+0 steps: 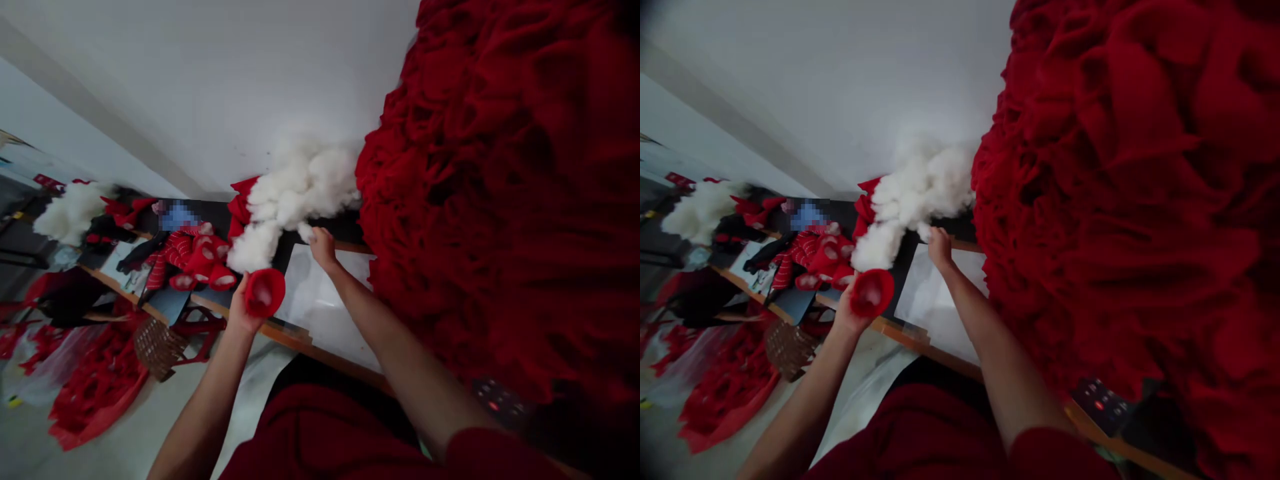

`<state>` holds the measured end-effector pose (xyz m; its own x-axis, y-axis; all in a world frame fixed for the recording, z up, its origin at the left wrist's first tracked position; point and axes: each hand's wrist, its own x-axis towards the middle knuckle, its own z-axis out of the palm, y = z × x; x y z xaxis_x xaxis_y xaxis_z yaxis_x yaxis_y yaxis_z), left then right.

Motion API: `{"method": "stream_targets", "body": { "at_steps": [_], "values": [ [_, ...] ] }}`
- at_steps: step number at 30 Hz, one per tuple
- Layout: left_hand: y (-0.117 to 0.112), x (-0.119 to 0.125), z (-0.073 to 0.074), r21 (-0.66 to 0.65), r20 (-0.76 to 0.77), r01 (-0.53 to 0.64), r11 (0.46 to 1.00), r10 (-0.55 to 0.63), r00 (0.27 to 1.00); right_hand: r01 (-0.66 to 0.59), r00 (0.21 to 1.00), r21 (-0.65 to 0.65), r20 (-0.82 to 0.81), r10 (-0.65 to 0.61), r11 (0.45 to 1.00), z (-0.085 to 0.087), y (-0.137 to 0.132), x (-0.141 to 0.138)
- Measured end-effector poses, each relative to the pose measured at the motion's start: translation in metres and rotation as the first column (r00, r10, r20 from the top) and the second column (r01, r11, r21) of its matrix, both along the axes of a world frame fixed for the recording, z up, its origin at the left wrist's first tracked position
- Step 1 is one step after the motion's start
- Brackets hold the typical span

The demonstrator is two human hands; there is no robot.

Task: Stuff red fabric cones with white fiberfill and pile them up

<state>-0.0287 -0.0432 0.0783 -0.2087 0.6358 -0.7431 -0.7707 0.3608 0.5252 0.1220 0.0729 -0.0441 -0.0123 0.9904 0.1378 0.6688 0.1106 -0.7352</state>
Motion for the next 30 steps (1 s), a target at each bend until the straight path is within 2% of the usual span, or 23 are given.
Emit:
{"method": "stream_targets", "body": {
  "at_steps": [1, 2, 4, 7, 9, 12, 14, 16, 18, 20, 23, 27, 28, 30],
  "values": [
    [0.006, 0.003, -0.003, 0.011, 0.006, 0.016, 1.0, -0.016, 1.0, 0.061, 0.998, 0.023, -0.036, -0.06, 0.998, 0.013, -0.019, 0.007],
    [0.011, 0.008, -0.005, 0.022, 0.01, 0.03, 0.999, -0.031, 0.999, 0.179, 0.969, 0.111, -0.194, -0.155, 0.978, 0.027, -0.041, 0.016],
    [0.018, 0.021, -0.01, 0.045, 0.015, 0.051, 0.998, -0.051, 0.999, 0.285, 0.904, 0.27, -0.396, -0.163, 0.92, 0.055, -0.089, 0.036],
    [0.019, 0.054, -0.013, 0.128, 0.019, 0.059, 0.99, -0.062, 0.998, 0.296, 0.9, 0.383, -0.419, -0.121, 0.875, 0.089, -0.15, 0.06],
    [0.015, 0.081, -0.011, 0.199, 0.012, 0.1, 0.975, -0.105, 0.994, 0.277, 0.921, 0.433, -0.373, -0.109, 0.858, 0.099, -0.171, 0.069],
    [0.002, 0.121, -0.004, 0.278, -0.007, 0.17, 0.945, -0.175, 0.984, 0.212, 0.966, 0.476, -0.234, -0.11, 0.854, 0.103, -0.179, 0.076],
    [-0.007, 0.141, 0.001, 0.307, -0.005, 0.187, 0.933, -0.195, 0.981, 0.21, 0.977, 0.468, -0.142, -0.161, 0.859, 0.103, -0.178, 0.079],
    [-0.015, 0.156, 0.006, 0.338, 0.008, 0.193, 0.921, -0.208, 0.978, 0.209, 0.977, 0.437, -0.059, -0.205, 0.875, 0.103, -0.179, 0.083],
    [-0.023, 0.166, 0.01, 0.364, 0.022, 0.203, 0.909, -0.226, 0.974, 0.179, 0.981, 0.42, -0.009, -0.193, 0.89, 0.102, -0.182, 0.087],
    [-0.029, 0.172, 0.011, 0.385, 0.027, 0.221, 0.896, -0.251, 0.968, 0.145, 0.989, 0.445, -0.036, -0.144, 0.884, 0.102, -0.185, 0.091],
    [-0.038, 0.178, 0.009, 0.435, 0.012, 0.227, 0.871, -0.257, 0.966, 0.158, 0.982, 0.475, -0.166, -0.088, 0.865, 0.099, -0.184, 0.092],
    [-0.045, 0.18, 0.009, 0.48, -0.038, 0.2, 0.854, -0.207, 0.978, 0.174, 0.957, 0.431, -0.284, -0.05, 0.886, 0.095, -0.182, 0.088],
    [-0.045, 0.179, 0.01, 0.467, -0.051, 0.205, 0.86, -0.206, 0.977, 0.148, 0.956, 0.427, -0.292, -0.019, 0.892, 0.094, -0.183, 0.088],
    [-0.045, 0.175, 0.012, 0.439, -0.07, 0.223, 0.87, -0.214, 0.974, 0.019, 0.951, 0.424, -0.288, 0.115, 0.905, 0.091, -0.186, 0.09]
  ]
}}
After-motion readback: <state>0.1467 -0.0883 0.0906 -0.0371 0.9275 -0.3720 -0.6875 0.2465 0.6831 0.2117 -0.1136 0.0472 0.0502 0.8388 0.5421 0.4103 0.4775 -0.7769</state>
